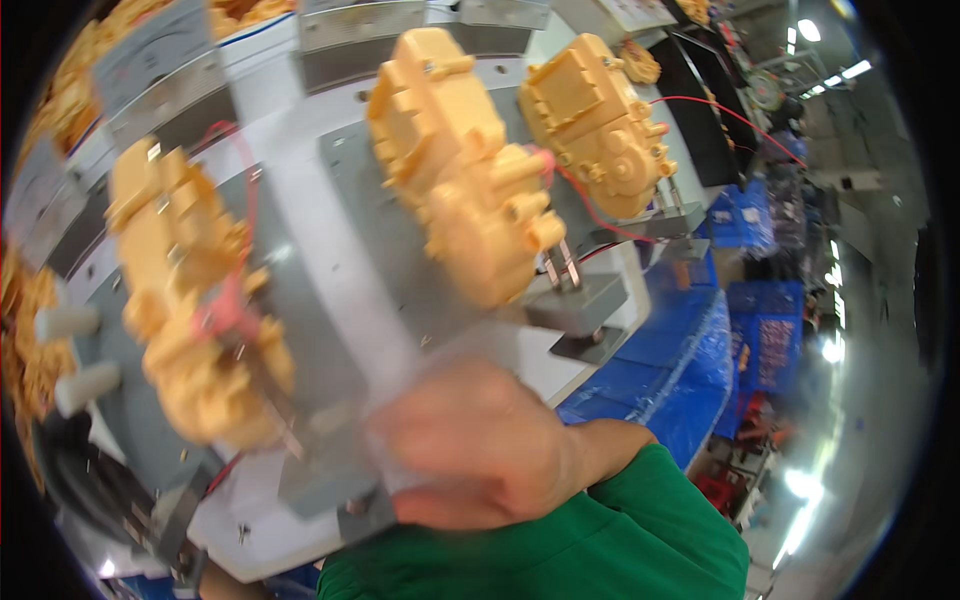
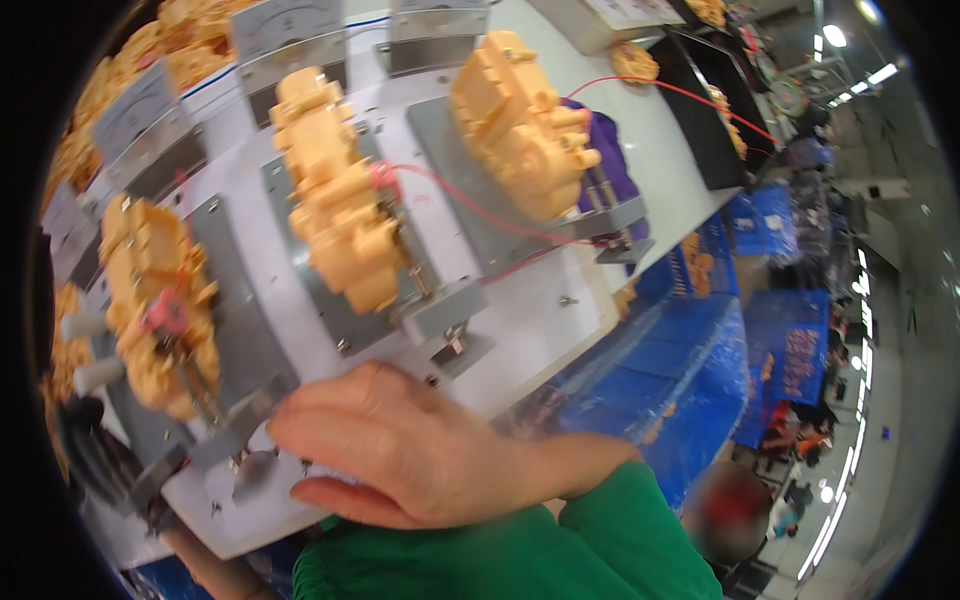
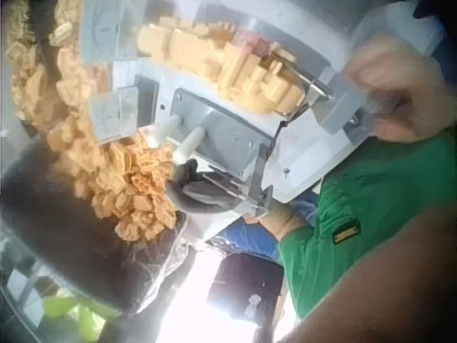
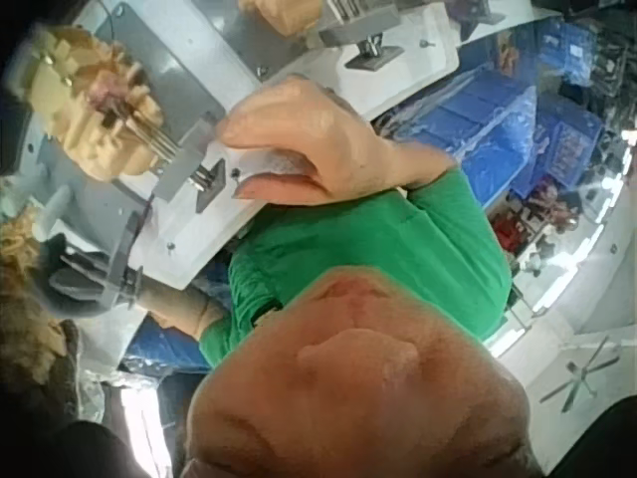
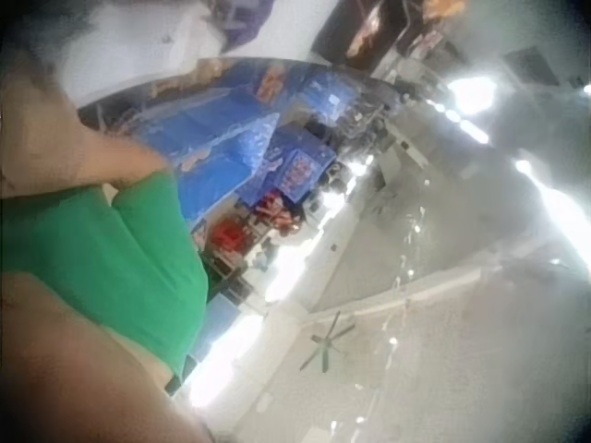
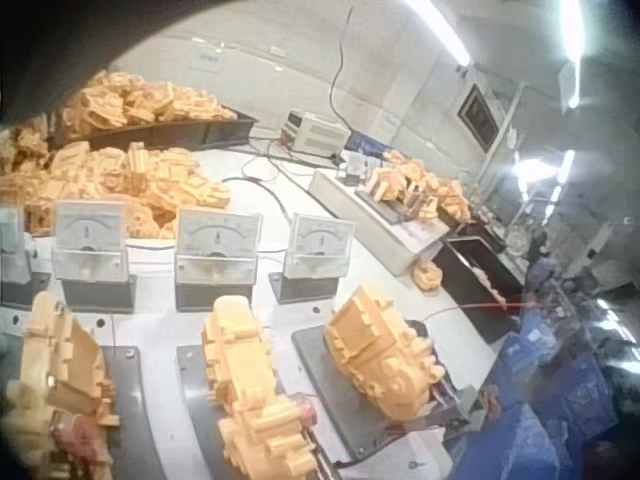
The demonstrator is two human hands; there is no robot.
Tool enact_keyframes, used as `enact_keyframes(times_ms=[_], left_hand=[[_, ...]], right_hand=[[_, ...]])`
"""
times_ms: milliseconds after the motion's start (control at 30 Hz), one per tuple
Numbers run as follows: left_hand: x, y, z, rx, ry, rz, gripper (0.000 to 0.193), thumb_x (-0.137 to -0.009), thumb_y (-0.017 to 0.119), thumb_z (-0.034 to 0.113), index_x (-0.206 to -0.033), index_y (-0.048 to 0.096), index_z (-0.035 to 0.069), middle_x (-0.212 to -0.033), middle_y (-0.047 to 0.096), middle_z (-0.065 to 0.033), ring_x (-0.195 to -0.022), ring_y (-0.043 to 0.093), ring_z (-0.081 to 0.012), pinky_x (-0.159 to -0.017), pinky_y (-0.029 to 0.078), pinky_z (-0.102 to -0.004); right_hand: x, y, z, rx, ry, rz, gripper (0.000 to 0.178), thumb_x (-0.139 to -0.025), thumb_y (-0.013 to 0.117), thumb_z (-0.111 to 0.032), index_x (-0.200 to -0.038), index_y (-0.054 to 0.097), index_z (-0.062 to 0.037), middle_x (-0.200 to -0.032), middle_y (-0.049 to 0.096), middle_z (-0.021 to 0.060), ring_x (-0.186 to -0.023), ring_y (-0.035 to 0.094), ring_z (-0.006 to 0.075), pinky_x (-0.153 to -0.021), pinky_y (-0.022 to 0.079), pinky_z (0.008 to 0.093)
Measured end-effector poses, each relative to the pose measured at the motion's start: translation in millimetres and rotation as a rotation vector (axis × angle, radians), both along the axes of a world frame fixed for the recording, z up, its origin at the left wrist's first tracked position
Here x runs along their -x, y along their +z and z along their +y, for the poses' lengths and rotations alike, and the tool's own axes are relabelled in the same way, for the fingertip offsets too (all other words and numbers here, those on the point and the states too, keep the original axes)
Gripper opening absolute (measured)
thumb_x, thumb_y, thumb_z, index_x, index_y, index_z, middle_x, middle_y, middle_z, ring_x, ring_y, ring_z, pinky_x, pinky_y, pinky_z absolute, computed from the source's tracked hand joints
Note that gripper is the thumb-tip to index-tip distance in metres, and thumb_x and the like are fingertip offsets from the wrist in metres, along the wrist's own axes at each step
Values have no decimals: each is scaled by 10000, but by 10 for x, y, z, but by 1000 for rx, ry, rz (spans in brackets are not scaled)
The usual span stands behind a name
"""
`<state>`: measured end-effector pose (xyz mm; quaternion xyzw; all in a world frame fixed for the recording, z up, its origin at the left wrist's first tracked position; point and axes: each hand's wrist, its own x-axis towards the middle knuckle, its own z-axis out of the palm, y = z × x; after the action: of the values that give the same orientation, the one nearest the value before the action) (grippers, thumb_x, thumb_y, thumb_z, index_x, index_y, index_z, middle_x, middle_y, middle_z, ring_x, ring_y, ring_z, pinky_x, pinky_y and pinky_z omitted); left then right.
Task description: The person is assembling and testing small plastic toy gear components on a multi-station jig.
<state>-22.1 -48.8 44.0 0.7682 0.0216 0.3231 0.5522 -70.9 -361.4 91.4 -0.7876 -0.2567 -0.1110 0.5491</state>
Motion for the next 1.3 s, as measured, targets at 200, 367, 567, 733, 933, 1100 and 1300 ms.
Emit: enact_keyframes(times_ms=[200,367,567,733,933,1100,1300], left_hand=[[-325,-447,-451,77,-153,-5,510,-946,578,278,-1308,479,-67,-1138,602,-186,-990,602,-279,-853,504,-356],[-353,-511,-562,32,-216,-24,475,-937,570,247,-1282,498,-71,-1119,613,-185,-986,603,-282,-852,503,-360],[-398,-527,-613,-59,-274,-63,435,-926,561,210,-1251,520,-75,-1097,626,-183,-982,605,-286,-850,502,-365],[-501,-533,-674,-129,-337,-104,403,-917,553,180,-1226,540,-79,-1078,636,-182,-978,606,-289,-849,501,-369],[-614,-470,-763,-208,-403,-153,367,-906,543,143,-1195,562,-83,-1056,649,-180,-974,608,-292,-848,499,-374],[-171,-127,-369,-439,-262,-51,340,-896,535,112,-1169,581,-86,-1037,660,-178,-970,610,-295,-847,498,-379],[210,281,-133,-544,-104,-54,275,-781,540,-56,-1030,656,-54,-972,690,-159,-907,619,-298,-823,493,-370]], right_hand=[[-3,-64,17,44,41,-46,496,-750,781,-51,-1183,559,46,-1118,598,178,-796,618,260,-672,520,326],[0,-60,1,51,27,-53,330,-769,765,-74,-1046,625,38,-1107,617,214,-803,632,267,-651,518,331],[-18,-69,12,17,9,-78,223,-778,754,-72,-950,646,20,-1096,629,246,-811,642,281,-629,517,343],[-22,-59,13,49,11,-81,214,-778,753,-74,-935,642,21,-1083,631,240,-814,639,281,-630,518,341],[-31,-75,64,22,-19,-105,210,-774,758,-75,-920,640,19,-1073,633,246,-795,636,281,-602,516,348],[-118,-61,-45,24,277,108,297,-758,768,-103,-990,635,25,-1068,631,191,-787,641,258,-651,504,344],[172,-88,45,-27,-222,-47,381,-677,803,-86,-977,584,-1,-983,649,205,-757,645,272,-667,503,370]])
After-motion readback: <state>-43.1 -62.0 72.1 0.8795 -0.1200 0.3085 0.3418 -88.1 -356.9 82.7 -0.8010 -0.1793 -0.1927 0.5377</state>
